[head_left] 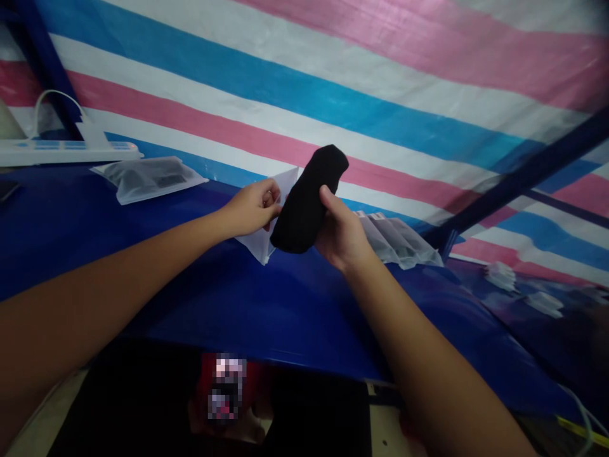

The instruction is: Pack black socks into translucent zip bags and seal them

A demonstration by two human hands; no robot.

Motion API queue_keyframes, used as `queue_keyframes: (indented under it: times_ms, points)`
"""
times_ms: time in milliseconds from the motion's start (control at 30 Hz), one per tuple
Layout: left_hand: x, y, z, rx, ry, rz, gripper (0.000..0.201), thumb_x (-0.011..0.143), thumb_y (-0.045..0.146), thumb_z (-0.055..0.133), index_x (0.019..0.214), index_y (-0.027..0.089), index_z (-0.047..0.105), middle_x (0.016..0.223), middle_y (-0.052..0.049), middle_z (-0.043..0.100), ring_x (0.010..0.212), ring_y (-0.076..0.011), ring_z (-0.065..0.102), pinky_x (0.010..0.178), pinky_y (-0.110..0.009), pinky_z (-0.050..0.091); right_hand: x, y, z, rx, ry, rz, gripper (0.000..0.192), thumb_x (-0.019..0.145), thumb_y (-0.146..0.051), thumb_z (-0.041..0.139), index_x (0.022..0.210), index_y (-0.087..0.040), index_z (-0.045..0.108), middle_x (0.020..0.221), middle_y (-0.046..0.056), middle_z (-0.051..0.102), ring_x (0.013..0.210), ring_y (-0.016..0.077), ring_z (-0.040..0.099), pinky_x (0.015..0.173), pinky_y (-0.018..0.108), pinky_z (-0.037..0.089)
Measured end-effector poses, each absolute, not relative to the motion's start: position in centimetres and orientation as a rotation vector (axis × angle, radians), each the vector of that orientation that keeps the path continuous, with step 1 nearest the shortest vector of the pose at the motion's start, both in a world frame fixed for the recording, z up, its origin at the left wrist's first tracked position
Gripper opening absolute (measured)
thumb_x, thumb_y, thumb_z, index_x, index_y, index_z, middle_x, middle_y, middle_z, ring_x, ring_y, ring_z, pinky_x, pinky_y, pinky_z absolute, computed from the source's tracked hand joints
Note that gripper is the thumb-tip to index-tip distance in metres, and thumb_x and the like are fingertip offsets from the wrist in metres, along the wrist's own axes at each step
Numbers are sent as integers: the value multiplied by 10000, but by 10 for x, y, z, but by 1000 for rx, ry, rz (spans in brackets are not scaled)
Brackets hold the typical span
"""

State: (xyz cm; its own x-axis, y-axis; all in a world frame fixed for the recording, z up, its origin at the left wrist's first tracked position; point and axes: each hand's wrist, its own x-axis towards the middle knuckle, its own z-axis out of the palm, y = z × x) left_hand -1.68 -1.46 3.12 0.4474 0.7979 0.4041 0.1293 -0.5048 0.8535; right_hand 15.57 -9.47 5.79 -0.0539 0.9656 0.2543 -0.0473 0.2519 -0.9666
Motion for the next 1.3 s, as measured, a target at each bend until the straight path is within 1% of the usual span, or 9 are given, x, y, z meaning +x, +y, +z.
queue_keyframes:
  times_ms: [100,233,333,500,667,767,967,1133,1300]
  points:
    - [-17,-13,30,1892,765,1086,173,809,145,624,828,228,473,590,64,538,491,-95,557,471,-219,412,156,-92,56,-1006,-1435,1026,680,746,-779,656,1180,-256,670,1079,83,745,1123,337,667,1008,547,527]
    - [-18,-13,30,1867,764,1090,161,797,141,591,849,238,473,565,77,515,495,-111,575,512,-249,484,161,-82,50,-1072,-1474,924,662,815,-758,588,1220,-236,631,1131,110,730,1104,334,674,934,527,573]
    - [-18,-14,30,1890,759,1084,166,777,124,570,846,240,472,541,87,482,474,-104,552,509,-245,475,163,-77,46,-1088,-1384,864,631,814,-710,625,1218,-226,606,1185,116,713,1105,326,676,908,502,588]
    - [-16,-18,31,1909,746,1077,193,735,105,545,827,246,450,512,98,441,475,-120,575,519,-255,478,164,-72,39,-1114,-1295,795,571,786,-633,702,1167,-216,615,1245,125,686,1159,317,653,952,478,567]
    - [-14,-31,39,1960,799,1085,190,725,119,541,830,245,446,513,91,509,501,-152,631,535,-271,498,165,-68,37,-1119,-1238,771,602,768,-625,718,1194,-222,583,1229,122,684,1155,312,657,921,470,574]
    - [-13,-37,43,1996,850,1148,171,750,138,544,852,245,457,520,84,535,495,-148,612,536,-271,480,162,-70,37,-1123,-1275,789,627,788,-652,683,1234,-226,569,1237,132,677,1155,313,657,909,466,578]
    - [-14,-37,43,2082,943,1318,104,809,174,554,853,244,492,533,72,509,489,-121,504,517,-268,377,153,-75,34,-1107,-1354,813,678,816,-670,650,1308,-220,530,1307,153,638,1167,306,648,938,471,576]
    - [-13,-36,43,2029,912,1283,89,845,226,562,873,246,479,572,59,546,549,-137,567,565,-272,422,151,-71,29,-1121,-1332,754,652,846,-640,623,1326,-215,506,1337,159,610,1206,305,628,950,465,570]
    - [-10,-45,46,2055,877,1312,73,880,257,540,898,250,470,594,56,537,561,-136,556,578,-275,419,147,-72,28,-1063,-1247,726,631,797,-595,704,1275,-215,545,1288,139,642,1212,307,623,981,469,548]
